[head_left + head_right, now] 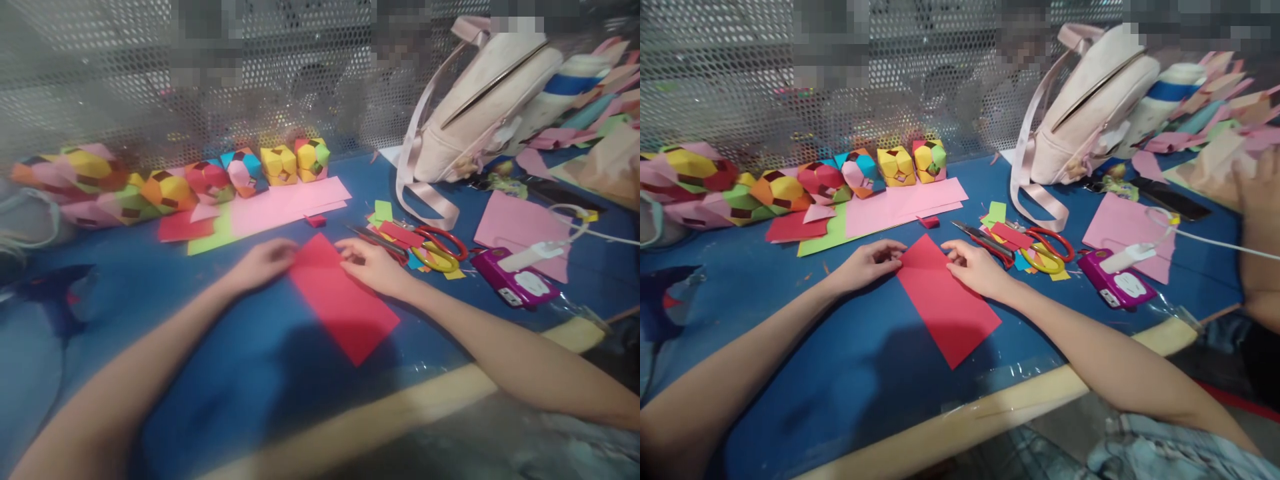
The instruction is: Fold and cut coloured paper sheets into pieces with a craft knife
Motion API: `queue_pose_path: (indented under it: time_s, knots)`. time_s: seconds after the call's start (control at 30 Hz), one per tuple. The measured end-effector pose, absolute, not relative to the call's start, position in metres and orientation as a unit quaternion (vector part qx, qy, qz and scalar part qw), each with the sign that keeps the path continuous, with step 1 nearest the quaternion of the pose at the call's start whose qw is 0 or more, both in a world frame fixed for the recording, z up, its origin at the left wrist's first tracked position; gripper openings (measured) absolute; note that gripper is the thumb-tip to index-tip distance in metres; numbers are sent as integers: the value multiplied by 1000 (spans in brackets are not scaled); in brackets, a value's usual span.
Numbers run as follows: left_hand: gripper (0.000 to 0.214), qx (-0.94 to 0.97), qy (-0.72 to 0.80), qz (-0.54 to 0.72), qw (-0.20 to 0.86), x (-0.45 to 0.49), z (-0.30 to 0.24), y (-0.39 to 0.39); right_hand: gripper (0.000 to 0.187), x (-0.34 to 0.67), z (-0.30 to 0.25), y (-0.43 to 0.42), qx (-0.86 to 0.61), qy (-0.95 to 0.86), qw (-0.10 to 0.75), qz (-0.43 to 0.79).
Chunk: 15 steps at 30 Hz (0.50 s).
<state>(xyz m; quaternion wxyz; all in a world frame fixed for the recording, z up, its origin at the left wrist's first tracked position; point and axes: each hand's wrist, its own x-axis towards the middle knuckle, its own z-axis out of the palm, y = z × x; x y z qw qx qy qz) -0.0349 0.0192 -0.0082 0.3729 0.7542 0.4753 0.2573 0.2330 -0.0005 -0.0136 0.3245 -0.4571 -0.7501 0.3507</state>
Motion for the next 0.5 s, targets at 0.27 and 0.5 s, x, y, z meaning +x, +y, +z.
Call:
queue_pose_path:
  time_s: [0.27,0.5]
  knots:
    - [31,743,487,279,364,-32,-11,18,32,235,-13,0,-456,-752,320,351]
    - [30,712,496,319,381,-32,-14,19,35,235,-6,-3,-468,-753,299,354]
